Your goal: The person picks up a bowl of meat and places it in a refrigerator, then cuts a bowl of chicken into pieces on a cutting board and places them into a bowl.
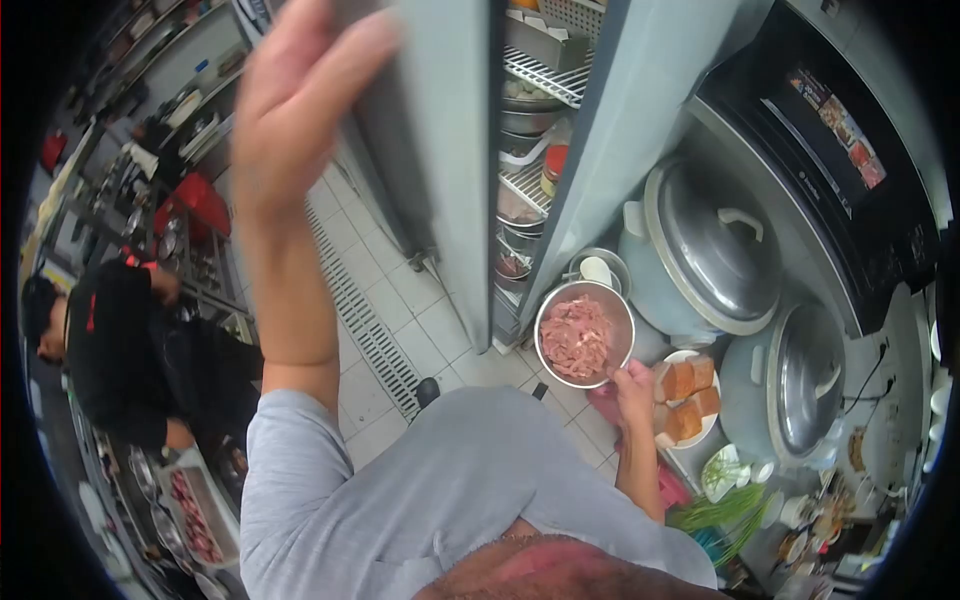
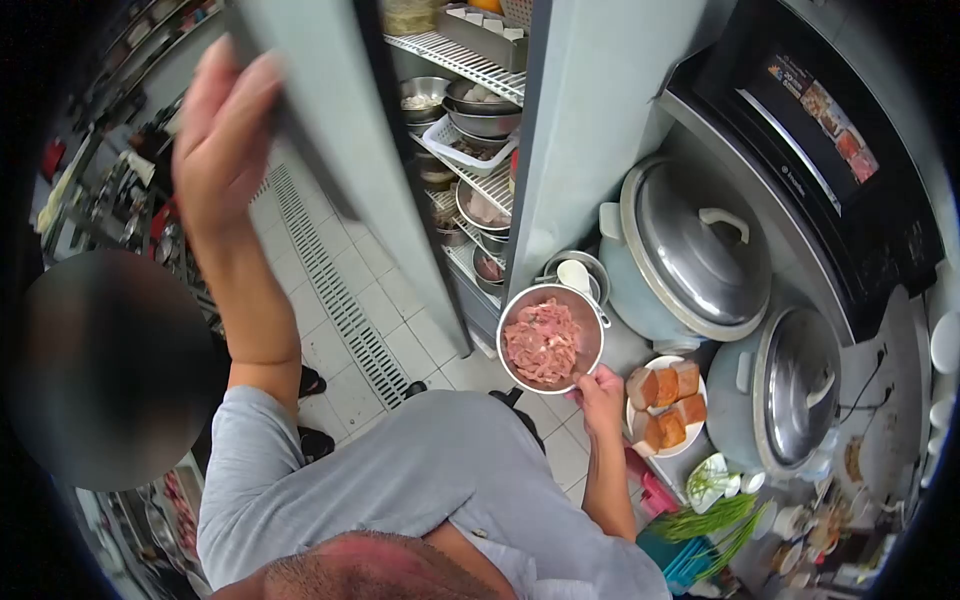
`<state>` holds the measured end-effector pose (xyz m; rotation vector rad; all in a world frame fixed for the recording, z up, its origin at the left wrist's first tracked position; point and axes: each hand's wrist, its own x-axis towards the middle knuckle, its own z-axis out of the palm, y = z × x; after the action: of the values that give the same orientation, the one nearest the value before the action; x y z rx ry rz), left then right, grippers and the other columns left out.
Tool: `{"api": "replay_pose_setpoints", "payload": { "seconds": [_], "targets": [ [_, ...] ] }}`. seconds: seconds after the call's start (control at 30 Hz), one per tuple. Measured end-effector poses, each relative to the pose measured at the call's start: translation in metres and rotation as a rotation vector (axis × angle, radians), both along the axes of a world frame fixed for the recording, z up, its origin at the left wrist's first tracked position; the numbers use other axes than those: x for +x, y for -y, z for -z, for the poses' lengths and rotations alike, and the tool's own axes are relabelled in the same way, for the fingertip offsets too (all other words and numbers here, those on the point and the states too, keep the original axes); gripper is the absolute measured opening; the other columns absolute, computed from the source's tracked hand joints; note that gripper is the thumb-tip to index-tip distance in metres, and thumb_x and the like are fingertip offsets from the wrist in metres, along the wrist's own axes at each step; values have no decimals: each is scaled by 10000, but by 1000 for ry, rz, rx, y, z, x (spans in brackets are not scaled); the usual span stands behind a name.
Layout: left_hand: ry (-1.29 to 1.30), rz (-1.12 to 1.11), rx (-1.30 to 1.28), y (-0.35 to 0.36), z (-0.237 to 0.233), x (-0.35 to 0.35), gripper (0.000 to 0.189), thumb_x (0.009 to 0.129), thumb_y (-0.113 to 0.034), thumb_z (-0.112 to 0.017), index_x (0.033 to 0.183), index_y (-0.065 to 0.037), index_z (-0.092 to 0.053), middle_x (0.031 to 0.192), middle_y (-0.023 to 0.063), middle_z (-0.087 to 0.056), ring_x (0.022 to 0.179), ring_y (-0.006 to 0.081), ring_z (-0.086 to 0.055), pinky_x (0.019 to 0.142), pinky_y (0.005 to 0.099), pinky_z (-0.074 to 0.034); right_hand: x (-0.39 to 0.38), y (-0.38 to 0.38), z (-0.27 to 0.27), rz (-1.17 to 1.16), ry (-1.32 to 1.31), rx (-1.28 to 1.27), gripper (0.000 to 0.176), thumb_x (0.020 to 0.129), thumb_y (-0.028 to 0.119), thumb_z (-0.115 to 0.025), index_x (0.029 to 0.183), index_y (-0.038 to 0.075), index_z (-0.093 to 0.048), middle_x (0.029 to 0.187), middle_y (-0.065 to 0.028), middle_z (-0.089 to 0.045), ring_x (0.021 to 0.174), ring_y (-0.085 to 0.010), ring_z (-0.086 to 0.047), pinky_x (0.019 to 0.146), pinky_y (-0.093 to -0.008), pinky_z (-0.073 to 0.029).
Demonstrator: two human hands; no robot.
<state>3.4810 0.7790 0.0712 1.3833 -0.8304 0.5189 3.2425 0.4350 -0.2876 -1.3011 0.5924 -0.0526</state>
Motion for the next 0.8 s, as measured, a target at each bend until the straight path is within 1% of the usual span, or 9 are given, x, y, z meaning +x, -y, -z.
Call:
{"api": "replay_pose_setpoints", "payload": {
  "seconds": [0.03,0.23,0.4,0.5,0.53,0.6,0.63,0.7,0.8],
  "targets": [
    [-50,11,-163,-23,4,-3,363,1023,-248,-644,1237,43,-615,1044,78,-700,927,172,-665,829,312,-522,10,-16,-3,-10,12,45,136,886,72,-649,982,-7,-702,824,-55,-712,669,-144,-656,597,-253,-529],
    [47,478,-467,-197,40,-4,538,1141,-379,-388,1454,39,-517,1414,166,-623,1251,257,-622,1100,408,-468,119,-139,-76,-133,58,104,190,908,101,-634,1053,-2,-701,904,-37,-692,730,-143,-654,605,-281,-559],
    [-119,260,-450,-322,45,17,745,1062,-578,-468,1461,52,-452,1295,144,-574,1114,235,-592,986,378,-504,275,-214,-114,-178,261,119,93,928,105,-624,918,13,-637,848,-90,-654,685,-189,-647,565,-328,-582],
    [-152,394,-425,-349,43,32,841,1019,-638,-519,1502,40,-394,1355,154,-515,1139,263,-549,939,386,-510,368,-246,-139,-159,321,81,89,945,83,-569,953,15,-626,920,-109,-665,762,-234,-673,633,-376,-572],
    [-148,656,-353,-352,39,42,851,1017,-662,-497,1524,15,-404,1381,177,-538,1157,297,-565,951,410,-524,395,-255,-146,-123,353,108,117,958,87,-558,999,-6,-616,933,-113,-662,757,-238,-674,632,-376,-572],
    [-172,670,-399,-368,40,49,849,1001,-672,-518,1534,-17,-425,1353,181,-562,1115,306,-573,919,408,-526,444,-270,-148,54,401,128,150,937,88,-612,927,-62,-618,868,-151,-670,646,-230,-665,525,-346,-587],
    [-206,422,-515,-379,42,47,838,987,-659,-562,1521,-25,-437,1299,161,-565,1056,279,-565,873,382,-515,458,-274,-149,98,374,92,144,946,82,-600,960,-61,-610,887,-151,-663,682,-239,-670,538,-354,-594],
    [-256,377,-569,-393,45,51,783,957,-601,-652,1471,-39,-471,1191,119,-553,954,234,-533,797,343,-481,480,-278,-150,185,317,25,145,963,71,-577,1026,-58,-596,925,-150,-649,753,-258,-679,564,-371,-608],
    [-263,797,-375,-407,45,73,653,912,-459,-771,1367,-61,-526,1072,62,-526,869,190,-489,734,315,-436,499,-280,-140,240,240,-38,206,965,57,-588,1079,-114,-590,967,-190,-656,735,-278,-692,550,-374,-620]
  ]
}}
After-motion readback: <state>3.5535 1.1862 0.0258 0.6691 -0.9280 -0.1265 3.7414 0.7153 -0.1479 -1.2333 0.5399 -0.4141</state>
